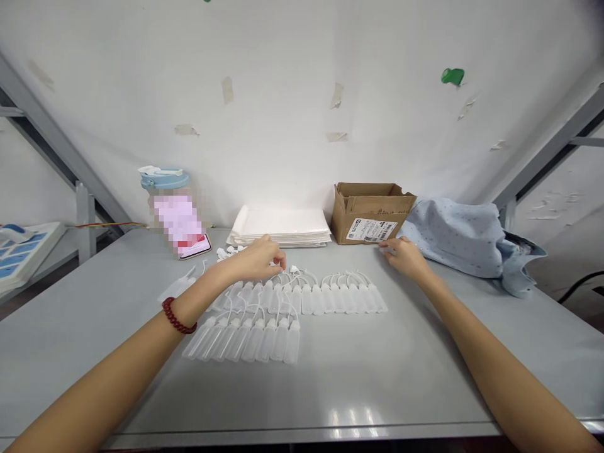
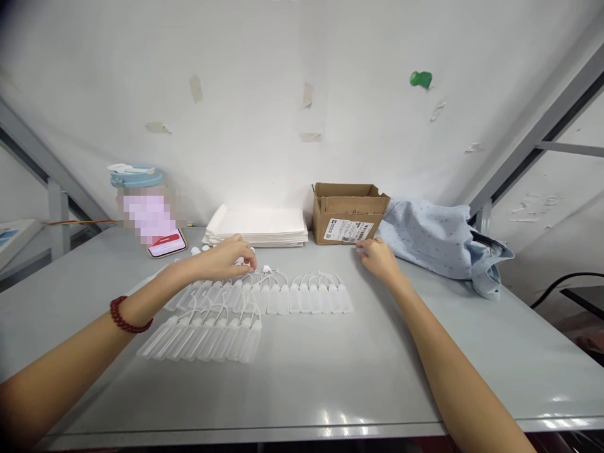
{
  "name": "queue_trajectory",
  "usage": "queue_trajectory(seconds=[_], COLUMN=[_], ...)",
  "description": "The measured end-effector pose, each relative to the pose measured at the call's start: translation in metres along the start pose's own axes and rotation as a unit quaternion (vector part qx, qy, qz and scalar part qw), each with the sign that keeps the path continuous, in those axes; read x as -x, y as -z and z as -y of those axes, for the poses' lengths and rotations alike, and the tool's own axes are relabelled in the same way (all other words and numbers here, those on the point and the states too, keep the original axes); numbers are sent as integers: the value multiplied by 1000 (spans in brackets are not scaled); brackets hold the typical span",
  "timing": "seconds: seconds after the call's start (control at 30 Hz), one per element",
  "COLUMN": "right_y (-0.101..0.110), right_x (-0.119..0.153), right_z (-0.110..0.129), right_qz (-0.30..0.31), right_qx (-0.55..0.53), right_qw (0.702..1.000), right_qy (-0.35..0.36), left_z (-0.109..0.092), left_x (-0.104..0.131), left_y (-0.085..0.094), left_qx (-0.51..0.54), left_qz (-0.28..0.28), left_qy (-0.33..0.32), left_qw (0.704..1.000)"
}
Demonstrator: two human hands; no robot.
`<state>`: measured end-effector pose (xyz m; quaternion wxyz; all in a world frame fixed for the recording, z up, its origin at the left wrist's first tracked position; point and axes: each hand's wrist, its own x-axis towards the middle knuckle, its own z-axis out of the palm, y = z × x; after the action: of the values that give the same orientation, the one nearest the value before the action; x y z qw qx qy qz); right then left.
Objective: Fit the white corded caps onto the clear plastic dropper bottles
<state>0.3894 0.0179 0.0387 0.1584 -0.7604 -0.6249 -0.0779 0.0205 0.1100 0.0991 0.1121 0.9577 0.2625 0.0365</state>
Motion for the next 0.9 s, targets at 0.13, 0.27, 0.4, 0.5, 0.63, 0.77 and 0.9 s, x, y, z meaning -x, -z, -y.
queue_trajectory(seconds=[0.13,0.27,0.4,0.5,0.63,0.77,0.9], right_y=[2,4,1,0,3,17,38], right_x=[0,-1,0,1,3,4,11], right_z=[-1,-8,-11,-10,-6,1,35], right_qz=[6,12,13,10,1,-21,-64], right_qx=[11,26,36,40,37,17,-29], right_qw=[1000,1000,999,999,999,1000,996], right_qy=[7,10,0,-5,-1,14,53], left_z=[-7,-16,-26,-32,-33,-31,-31], left_x=[-4,-6,-7,-9,-10,-4,11], left_y=[-4,-8,-13,-16,-16,-8,5], left_qx=[13,18,-3,-19,-14,15,49], left_qz=[2,9,0,-7,-8,-30,-59], left_qy=[-12,-21,-19,-11,-4,1,-11], left_qw=[1000,1000,1000,1000,1000,999,997])
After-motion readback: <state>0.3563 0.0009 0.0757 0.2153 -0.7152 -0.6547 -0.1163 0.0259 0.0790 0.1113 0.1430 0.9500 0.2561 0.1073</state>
